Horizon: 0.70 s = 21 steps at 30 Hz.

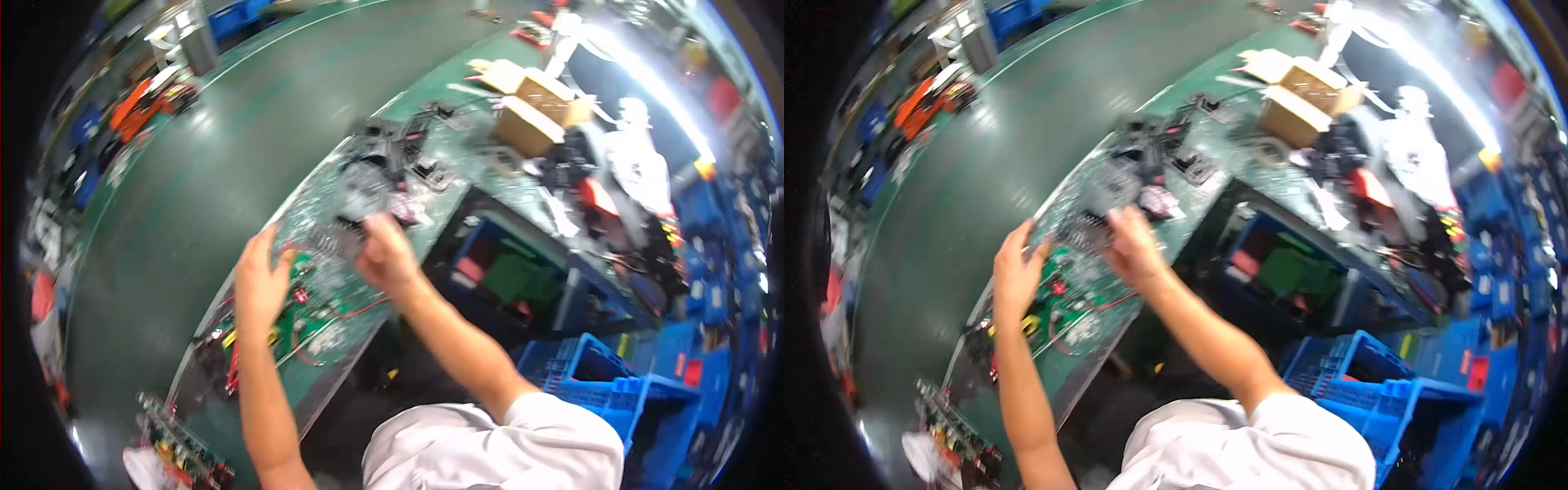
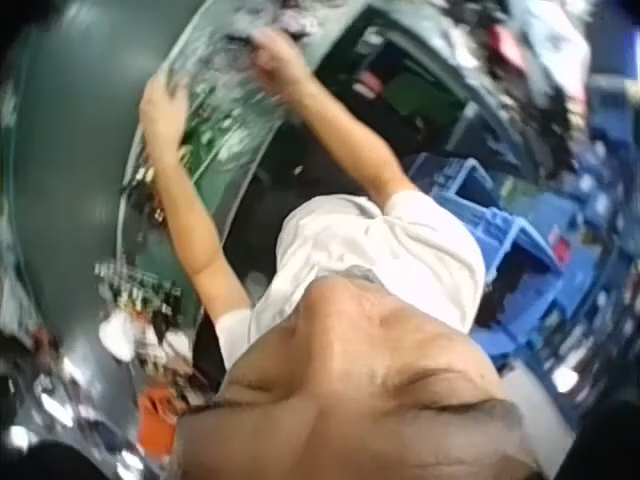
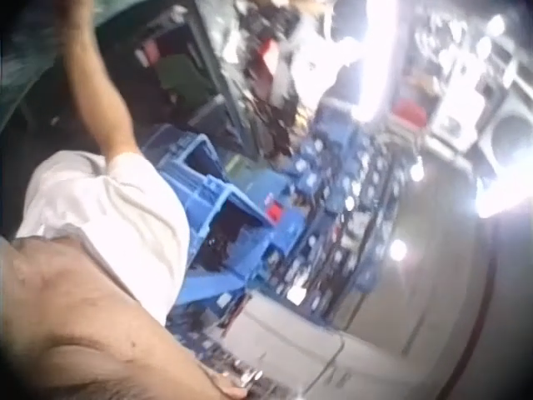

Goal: Assembling electronic circuit boards, wires, and plastic components into completed units.

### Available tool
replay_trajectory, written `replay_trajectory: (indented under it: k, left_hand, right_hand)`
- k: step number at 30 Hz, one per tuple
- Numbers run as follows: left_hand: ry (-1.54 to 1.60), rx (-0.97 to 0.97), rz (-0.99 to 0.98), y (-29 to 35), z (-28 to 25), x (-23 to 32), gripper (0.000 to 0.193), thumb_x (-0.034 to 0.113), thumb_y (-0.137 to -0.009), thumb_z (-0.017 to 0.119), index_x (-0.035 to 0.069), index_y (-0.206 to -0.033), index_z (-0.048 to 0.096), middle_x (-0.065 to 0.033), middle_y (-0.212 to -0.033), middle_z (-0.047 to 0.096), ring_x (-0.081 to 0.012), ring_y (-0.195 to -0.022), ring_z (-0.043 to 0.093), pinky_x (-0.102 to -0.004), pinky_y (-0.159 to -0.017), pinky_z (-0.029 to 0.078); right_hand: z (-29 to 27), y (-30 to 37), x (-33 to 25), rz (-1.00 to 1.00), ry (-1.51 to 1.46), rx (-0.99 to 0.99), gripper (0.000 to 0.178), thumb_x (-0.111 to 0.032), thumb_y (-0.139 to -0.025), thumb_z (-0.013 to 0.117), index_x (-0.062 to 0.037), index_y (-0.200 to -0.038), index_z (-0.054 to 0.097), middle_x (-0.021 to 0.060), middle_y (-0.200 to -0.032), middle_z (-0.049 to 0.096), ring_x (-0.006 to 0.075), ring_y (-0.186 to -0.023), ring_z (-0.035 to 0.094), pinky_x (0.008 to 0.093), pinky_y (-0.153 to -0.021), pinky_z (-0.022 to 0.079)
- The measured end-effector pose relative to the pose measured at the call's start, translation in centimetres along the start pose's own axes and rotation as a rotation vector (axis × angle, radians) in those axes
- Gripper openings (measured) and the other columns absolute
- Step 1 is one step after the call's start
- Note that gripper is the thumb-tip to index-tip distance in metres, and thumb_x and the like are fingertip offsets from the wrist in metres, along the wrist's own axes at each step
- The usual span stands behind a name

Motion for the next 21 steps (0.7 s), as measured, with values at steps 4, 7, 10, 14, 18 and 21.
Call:
replay_trajectory:
  k: [4, 7, 10, 14, 18, 21]
  left_hand:
    - [0.056, -0.199, -0.163, -1.1, 4.1, 0.3, 0.041, 0.011, -0.087, 0.070, 0.004, -0.126, 0.064, -0.0192, -0.105, 0.071, -0.0347, -0.093, 0.070, -0.0413, -0.083, 0.053]
    - [0.081, -0.140, 0.008, -1.2, 4.4, 0.9, 0.020, 0.014, -0.087, 0.068, 0.000, -0.101, 0.073, -0.0173, -0.094, 0.072, -0.0312, -0.087, 0.070, -0.0356, -0.079, 0.053]
    - [0.231, -0.102, -0.009, -1.1, 4.0, 0.4, 0.021, 0.013, -0.087, 0.069, 0.000, -0.103, 0.073, -0.0154, -0.091, 0.072, -0.0287, -0.081, 0.069, -0.0350, -0.076, 0.053]
    - [0.308, -0.123, -0.040, -1.1, 3.9, 1.1, 0.020, 0.010, -0.086, 0.072, 0.001, -0.105, 0.074, -0.0116, -0.091, 0.071, -0.0193, -0.078, 0.066, -0.0312, -0.073, 0.051]
    - [0.334, -0.137, -0.084, -0.8, 3.9, 0.9, 0.020, 0.008, -0.087, 0.070, -0.001, -0.104, 0.072, -0.0134, -0.088, 0.069, -0.0223, -0.073, 0.067, -0.0331, -0.069, 0.052]
    - [0.395, -0.113, -0.103, -0.7, 3.9, 0.3, 0.019, 0.008, -0.087, 0.070, 0.000, -0.105, 0.073, -0.0132, -0.088, 0.069, -0.0222, -0.074, 0.067, -0.0320, -0.071, 0.052]
  right_hand:
    - [-0.6, -1.3, 1.1, -0.015, -0.119, -0.072, 0.051, -0.041, -0.099, 0.057, -0.0076, -0.136, 0.050, 0.0094, -0.112, 0.068, 0.0218, -0.101, 0.066, 0.0408, -0.091, 0.054]
    - [-1.7, -2.0, 1.0, 0.042, -0.216, -0.257, 0.066, -0.048, -0.102, 0.046, 0.0040, -0.142, 0.043, 0.0176, -0.138, 0.056, 0.0335, -0.128, 0.054, 0.0492, -0.112, 0.039]
    - [-1.2, -1.8, 0.7, 0.200, -0.313, -0.194, 0.063, -0.045, -0.103, 0.046, 0.0051, -0.141, 0.044, 0.0244, -0.144, 0.049, 0.0376, -0.133, 0.049, 0.0536, -0.115, 0.035]
    - [-1.5, -1.6, 0.4, 0.105, -0.165, -0.268, 0.049, -0.026, -0.098, 0.061, 0.0005, -0.137, 0.047, 0.0220, -0.137, 0.056, 0.0347, -0.129, 0.053, 0.0524, -0.114, 0.038]
    - [-0.9, -1.4, 0.7, 0.083, -0.126, -0.227, 0.048, -0.031, -0.100, 0.059, -0.0023, -0.136, 0.048, 0.0189, -0.131, 0.060, 0.0329, -0.125, 0.058, 0.0508, -0.109, 0.045]
    - [-0.7, -1.7, 1.0, 0.108, -0.101, -0.242, 0.041, -0.033, -0.102, 0.056, -0.0070, -0.133, 0.049, 0.0146, -0.122, 0.063, 0.0308, -0.121, 0.061, 0.0463, -0.098, 0.053]
Point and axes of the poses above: each hand's wrist, its own y-axis away from the middle knuckle, its own z-axis out of the palm, x = y × z, the point moved 1 cm from there along -y, towards the middle knuckle
